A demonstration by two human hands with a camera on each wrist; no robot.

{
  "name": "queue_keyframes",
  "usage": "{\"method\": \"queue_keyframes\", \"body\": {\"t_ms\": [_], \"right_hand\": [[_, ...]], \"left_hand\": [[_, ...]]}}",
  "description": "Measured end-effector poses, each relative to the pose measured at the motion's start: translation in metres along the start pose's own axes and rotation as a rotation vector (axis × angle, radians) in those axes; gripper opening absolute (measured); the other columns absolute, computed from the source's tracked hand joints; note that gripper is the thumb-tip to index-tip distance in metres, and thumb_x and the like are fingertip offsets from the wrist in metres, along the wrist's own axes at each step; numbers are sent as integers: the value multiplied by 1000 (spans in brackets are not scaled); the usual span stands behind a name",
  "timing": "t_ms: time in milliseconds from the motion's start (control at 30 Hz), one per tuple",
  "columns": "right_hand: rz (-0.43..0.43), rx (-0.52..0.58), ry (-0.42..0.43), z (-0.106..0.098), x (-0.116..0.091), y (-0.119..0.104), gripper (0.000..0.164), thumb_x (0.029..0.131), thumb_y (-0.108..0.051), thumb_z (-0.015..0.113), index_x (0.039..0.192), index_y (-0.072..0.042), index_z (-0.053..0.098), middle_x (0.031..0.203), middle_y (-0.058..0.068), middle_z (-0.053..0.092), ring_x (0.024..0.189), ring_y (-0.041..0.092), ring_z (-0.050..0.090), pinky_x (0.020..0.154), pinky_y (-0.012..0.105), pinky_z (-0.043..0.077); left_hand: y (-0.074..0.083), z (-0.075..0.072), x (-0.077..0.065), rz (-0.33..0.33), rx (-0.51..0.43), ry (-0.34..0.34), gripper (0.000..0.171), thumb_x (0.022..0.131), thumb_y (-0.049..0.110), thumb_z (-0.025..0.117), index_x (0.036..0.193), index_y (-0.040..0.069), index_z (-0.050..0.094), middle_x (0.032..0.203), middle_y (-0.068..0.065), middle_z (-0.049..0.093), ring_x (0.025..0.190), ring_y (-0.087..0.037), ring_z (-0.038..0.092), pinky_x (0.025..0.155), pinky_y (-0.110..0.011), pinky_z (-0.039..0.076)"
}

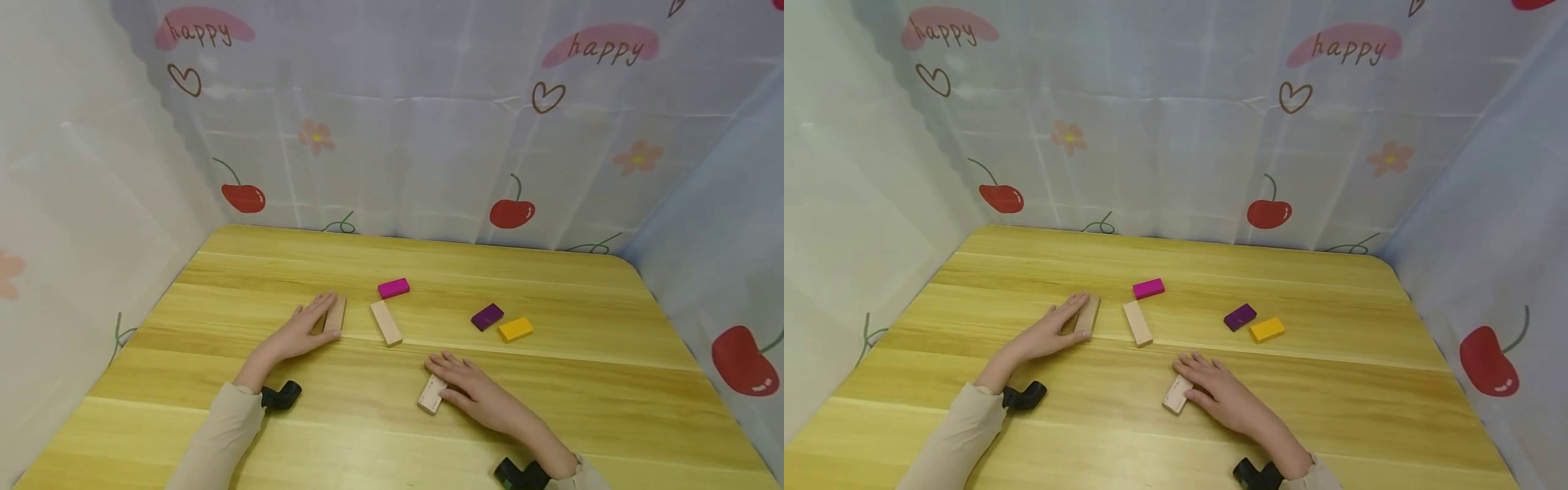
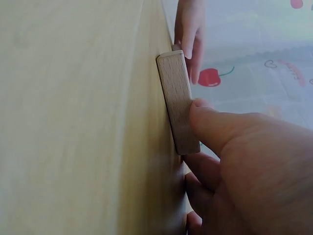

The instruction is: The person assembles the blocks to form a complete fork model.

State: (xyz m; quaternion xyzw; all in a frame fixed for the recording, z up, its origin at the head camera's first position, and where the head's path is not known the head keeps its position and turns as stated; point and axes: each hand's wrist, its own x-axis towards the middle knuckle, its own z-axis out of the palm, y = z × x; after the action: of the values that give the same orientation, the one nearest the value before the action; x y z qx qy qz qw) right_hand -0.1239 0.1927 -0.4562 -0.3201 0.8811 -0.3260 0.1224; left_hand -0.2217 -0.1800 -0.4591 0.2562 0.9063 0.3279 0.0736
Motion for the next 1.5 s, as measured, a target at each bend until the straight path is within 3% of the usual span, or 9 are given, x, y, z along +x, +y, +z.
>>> {"method": "queue_keyframes", "body": {"t_ms": [267,500,667,967,1233,1500], "right_hand": [[5,1,4,0,-1,1,48,101,-33,42,146,-17,37,150,3,27,138,19,14,109,48,9],[-1,-8,7,1,0,1,48,101,-34,42,146,-18,37,150,2,27,138,19,14,109,48,9],[-6,-2,8,1,1,1,48,101,-33,42,146,-17,37,150,3,27,138,19,14,109,49,9],[-14,2,12,1,2,1,47,101,-31,43,145,-17,37,150,3,27,138,20,15,109,49,9],[-9,1,10,0,2,1,47,101,-31,43,145,-17,37,150,3,26,138,19,14,109,49,9],[-7,7,9,0,2,2,47,101,-31,43,145,-17,37,150,3,27,138,19,14,109,49,9]], "left_hand": [[7,7,5,-47,67,24,90,87,49,62,147,-3,19,151,-18,19,138,-34,9,105,-60,0],[4,5,1,-66,25,57,86,87,41,65,146,-5,22,148,-22,23,137,-34,16,107,-55,2],[3,2,-4,-81,28,89,81,87,38,66,144,-5,27,146,-24,28,135,-37,19,108,-53,9],[-3,-2,-11,-124,2,221,59,84,20,73,129,-9,50,138,-24,41,126,-41,36,98,-52,34],[-16,-4,-13,-111,-12,346,45,81,14,75,118,-7,61,129,-20,52,119,-39,46,96,-50,38],[-18,-4,-12,-155,-62,419,41,83,17,74,116,-4,63,119,-21,59,113,-38,52,94,-51,39]]}}
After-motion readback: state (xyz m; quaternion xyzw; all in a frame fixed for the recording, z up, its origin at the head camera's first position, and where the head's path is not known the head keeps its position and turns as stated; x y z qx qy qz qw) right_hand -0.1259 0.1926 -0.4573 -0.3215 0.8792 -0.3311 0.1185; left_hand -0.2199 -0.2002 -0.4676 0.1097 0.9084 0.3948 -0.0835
